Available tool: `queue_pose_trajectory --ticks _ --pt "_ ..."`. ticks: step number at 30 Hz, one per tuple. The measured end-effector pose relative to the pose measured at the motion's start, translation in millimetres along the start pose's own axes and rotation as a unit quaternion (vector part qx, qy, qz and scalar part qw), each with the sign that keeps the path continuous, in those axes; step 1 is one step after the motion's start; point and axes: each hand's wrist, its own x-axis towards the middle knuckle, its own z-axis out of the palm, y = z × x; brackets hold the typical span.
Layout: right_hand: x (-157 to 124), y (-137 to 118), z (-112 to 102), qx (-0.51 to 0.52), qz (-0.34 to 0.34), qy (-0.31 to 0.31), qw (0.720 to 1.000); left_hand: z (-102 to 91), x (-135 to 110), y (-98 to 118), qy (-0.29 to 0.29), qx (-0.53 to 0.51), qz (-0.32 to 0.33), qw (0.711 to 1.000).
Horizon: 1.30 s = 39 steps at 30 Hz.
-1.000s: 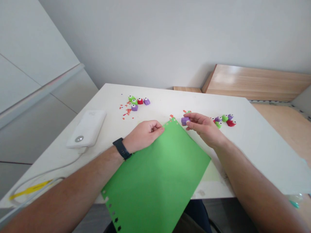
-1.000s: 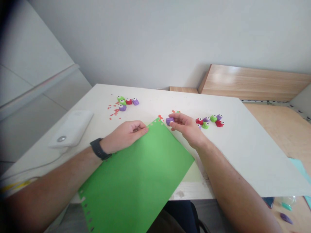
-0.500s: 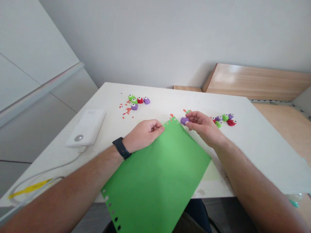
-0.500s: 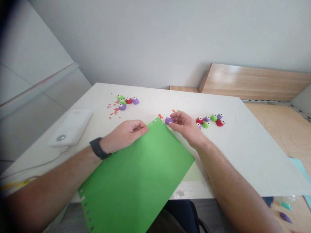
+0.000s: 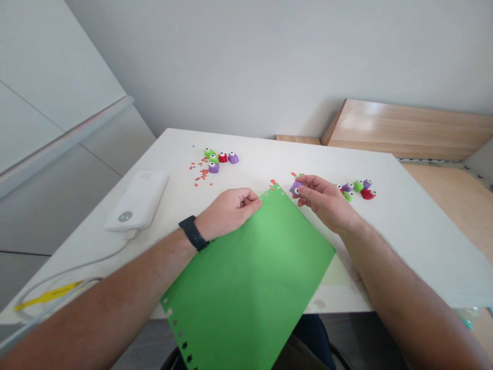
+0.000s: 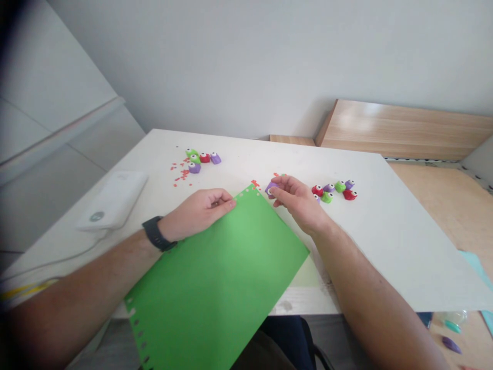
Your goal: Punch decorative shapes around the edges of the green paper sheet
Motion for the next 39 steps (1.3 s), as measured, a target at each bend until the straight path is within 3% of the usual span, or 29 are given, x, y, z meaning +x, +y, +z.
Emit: queue_pose_trajectory --ticks 11,22,32,39 --pt "1.0 -0.1 -0.9 0.071 0.045 -0.012 0.996 -0.3 -0.2 1.5 -0.005 0.003 0.001 1.000" --pt "3.6 5.4 -5.0 0.027 0.036 -0.016 0.999 0.1 0.0 -0.7 -0.008 -0.006 0.006 1.000" --pt "0.6 1.6 -4.3 -0.020 0.026 -0.070 0.997 -0.5 -0.9 2.8 -0.012 -0.014 -0.001 1.000" --pt "1.8 4.6 -4.7 -0.025 0.021 -0.051 0.998 -0.2 -1.3 2.3 -0.011 -0.014 0.003 1.000"
